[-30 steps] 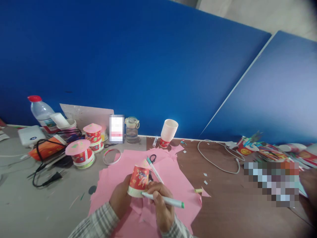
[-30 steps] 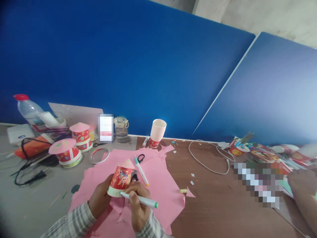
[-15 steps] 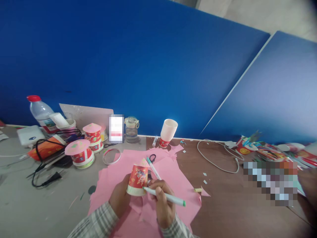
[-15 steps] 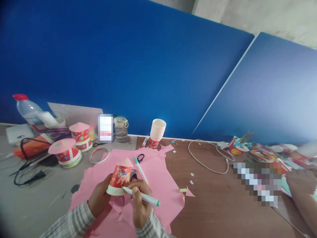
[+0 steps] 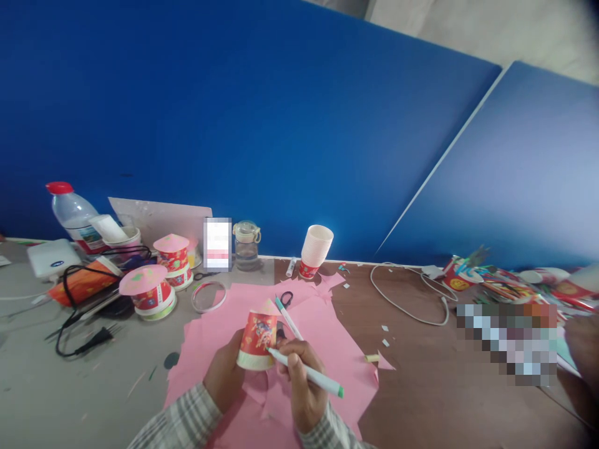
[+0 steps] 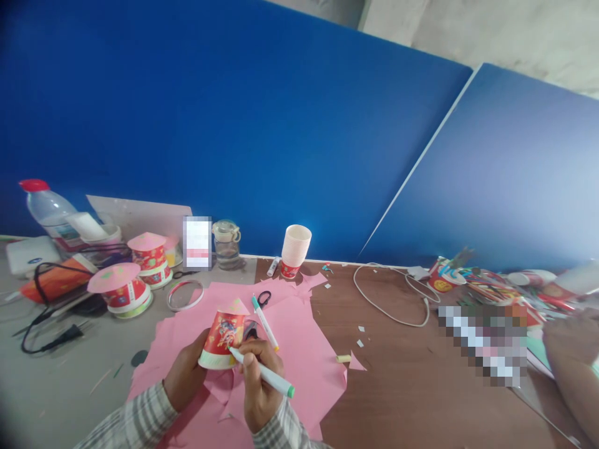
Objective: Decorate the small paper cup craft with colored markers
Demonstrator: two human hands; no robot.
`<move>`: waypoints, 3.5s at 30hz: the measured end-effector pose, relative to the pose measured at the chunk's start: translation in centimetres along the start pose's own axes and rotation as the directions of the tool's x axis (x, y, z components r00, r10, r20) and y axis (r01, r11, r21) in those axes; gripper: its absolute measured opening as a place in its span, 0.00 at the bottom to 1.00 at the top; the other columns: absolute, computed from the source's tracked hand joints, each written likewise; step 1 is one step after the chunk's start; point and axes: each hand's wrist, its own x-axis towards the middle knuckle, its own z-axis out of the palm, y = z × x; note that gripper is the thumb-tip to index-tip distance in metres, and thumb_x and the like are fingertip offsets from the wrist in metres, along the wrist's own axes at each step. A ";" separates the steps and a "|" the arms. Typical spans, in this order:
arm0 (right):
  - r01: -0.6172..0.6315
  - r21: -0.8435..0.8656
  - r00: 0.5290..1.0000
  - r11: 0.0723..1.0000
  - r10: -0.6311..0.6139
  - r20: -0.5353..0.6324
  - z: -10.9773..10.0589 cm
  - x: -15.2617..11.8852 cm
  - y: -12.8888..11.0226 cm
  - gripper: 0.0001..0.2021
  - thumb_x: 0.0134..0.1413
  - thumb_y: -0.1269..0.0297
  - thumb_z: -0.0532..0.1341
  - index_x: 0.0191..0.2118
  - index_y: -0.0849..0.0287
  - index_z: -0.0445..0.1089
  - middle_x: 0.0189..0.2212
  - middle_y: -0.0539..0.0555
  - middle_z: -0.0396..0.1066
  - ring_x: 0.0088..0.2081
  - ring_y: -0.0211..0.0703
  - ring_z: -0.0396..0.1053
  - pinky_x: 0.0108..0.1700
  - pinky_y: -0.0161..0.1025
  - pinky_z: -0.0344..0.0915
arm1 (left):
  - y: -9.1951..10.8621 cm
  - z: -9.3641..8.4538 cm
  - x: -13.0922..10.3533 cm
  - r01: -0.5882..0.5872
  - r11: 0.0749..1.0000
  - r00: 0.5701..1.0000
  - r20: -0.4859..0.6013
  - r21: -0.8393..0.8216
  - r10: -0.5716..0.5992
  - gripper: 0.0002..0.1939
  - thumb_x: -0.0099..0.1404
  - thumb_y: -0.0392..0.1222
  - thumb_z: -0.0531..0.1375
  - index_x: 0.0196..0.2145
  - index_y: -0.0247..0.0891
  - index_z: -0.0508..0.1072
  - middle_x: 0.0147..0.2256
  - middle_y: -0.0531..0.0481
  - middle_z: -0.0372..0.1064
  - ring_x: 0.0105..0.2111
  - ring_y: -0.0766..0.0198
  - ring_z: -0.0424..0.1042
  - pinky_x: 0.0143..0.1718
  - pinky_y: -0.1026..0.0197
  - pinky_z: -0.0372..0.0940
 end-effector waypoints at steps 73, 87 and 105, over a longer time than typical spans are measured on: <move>0.044 -0.140 0.998 0.989 -0.039 0.041 0.1 0.7 -0.9 0.14 0.51 0.54 0.55 0.29 0.56 0.73 0.17 0.48 0.68 0.15 0.39 0.62 0.20 0.36 0.64 | -0.1 0.0 -0.1 -0.010 0.999 1.000 0.008 0.052 0.009 0.13 0.43 0.39 0.52 0.30 0.47 0.67 0.25 0.55 0.77 0.26 0.60 0.73 0.23 0.62 0.68; 0.028 -0.128 1.000 0.991 -0.027 0.008 0.0 0.9 -0.9 0.11 0.51 0.58 0.56 0.28 0.56 0.72 0.17 0.48 0.69 0.15 0.39 0.63 0.20 0.35 0.64 | 0.5 -0.1 0.0 0.036 0.999 0.999 -0.006 0.025 -0.036 0.13 0.41 0.40 0.52 0.28 0.47 0.68 0.24 0.55 0.76 0.25 0.59 0.73 0.23 0.61 0.67; 0.053 -0.145 0.998 0.988 -0.048 0.036 -0.1 0.7 -0.9 0.14 0.51 0.56 0.56 0.27 0.58 0.74 0.17 0.49 0.69 0.17 0.41 0.65 0.19 0.35 0.63 | -0.1 0.0 -0.1 0.002 0.999 1.000 -0.013 0.039 -0.001 0.12 0.43 0.39 0.52 0.30 0.46 0.67 0.25 0.55 0.77 0.26 0.59 0.73 0.24 0.62 0.67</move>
